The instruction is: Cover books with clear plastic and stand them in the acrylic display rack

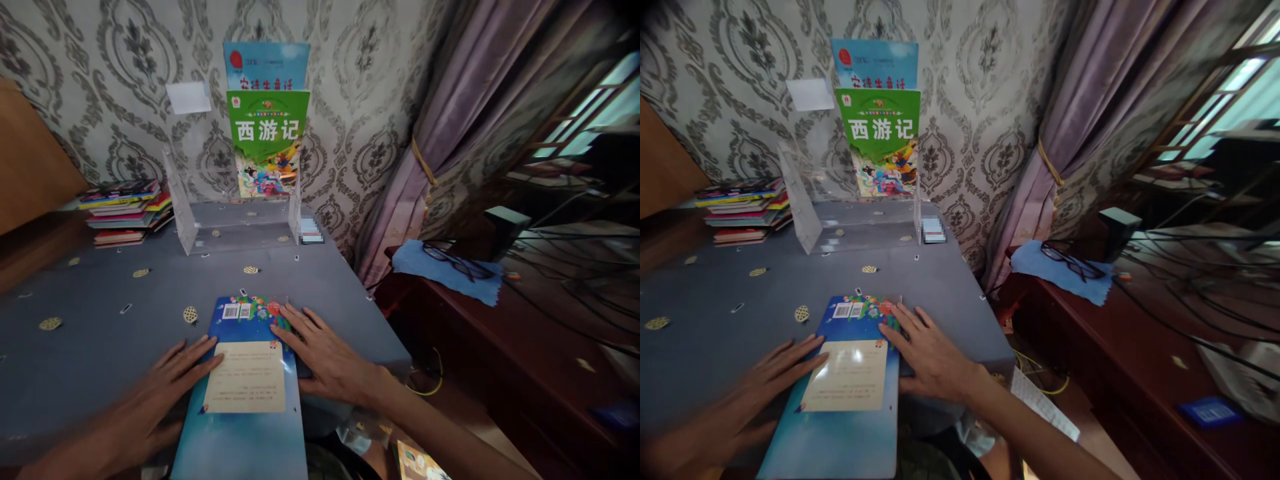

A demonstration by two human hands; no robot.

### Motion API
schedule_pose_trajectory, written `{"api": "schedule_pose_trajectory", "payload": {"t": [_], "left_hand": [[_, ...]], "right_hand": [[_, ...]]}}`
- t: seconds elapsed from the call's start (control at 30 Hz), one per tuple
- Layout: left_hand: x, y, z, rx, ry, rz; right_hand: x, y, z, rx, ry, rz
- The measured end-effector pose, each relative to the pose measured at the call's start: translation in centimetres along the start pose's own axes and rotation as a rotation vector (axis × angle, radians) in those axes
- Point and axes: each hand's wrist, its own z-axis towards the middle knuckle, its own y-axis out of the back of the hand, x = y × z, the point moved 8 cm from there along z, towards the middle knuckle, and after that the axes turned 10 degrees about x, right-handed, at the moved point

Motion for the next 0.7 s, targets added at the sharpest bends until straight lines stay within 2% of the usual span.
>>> {"api": "schedule_pose_trajectory", "payload": {"t": [0.13,0.27,0.37,0.5,0.6,0.7], "left_hand": [[0.2,-0.3,-0.1,0.012,0.007,-0.023],[2.1,1.0,0.5,-0.107,0.081,-0.228],[4.1,2.0,2.6,-0.183,0.135,-0.349],[6.3,2.8,6.9,-0.257,0.213,-0.596],[6.7,3.7,9.4,-0.363,0.198,-0.783],[6.7,4.5,10.8,-0.444,0.195,-0.808]], "right_hand": [[-0.2,0.9,-0.1,-0.031,0.02,0.039],[-0.7,2.7,0.7,-0.07,0.018,0.134],[-1.6,4.1,2.1,-0.1,-0.023,0.212],[-3.1,5.1,3.6,-0.182,-0.106,0.238],[-3.7,5.2,4.1,-0.245,-0.111,0.266],[-4.5,4.8,4.5,-0.277,-0.139,0.286]]}}
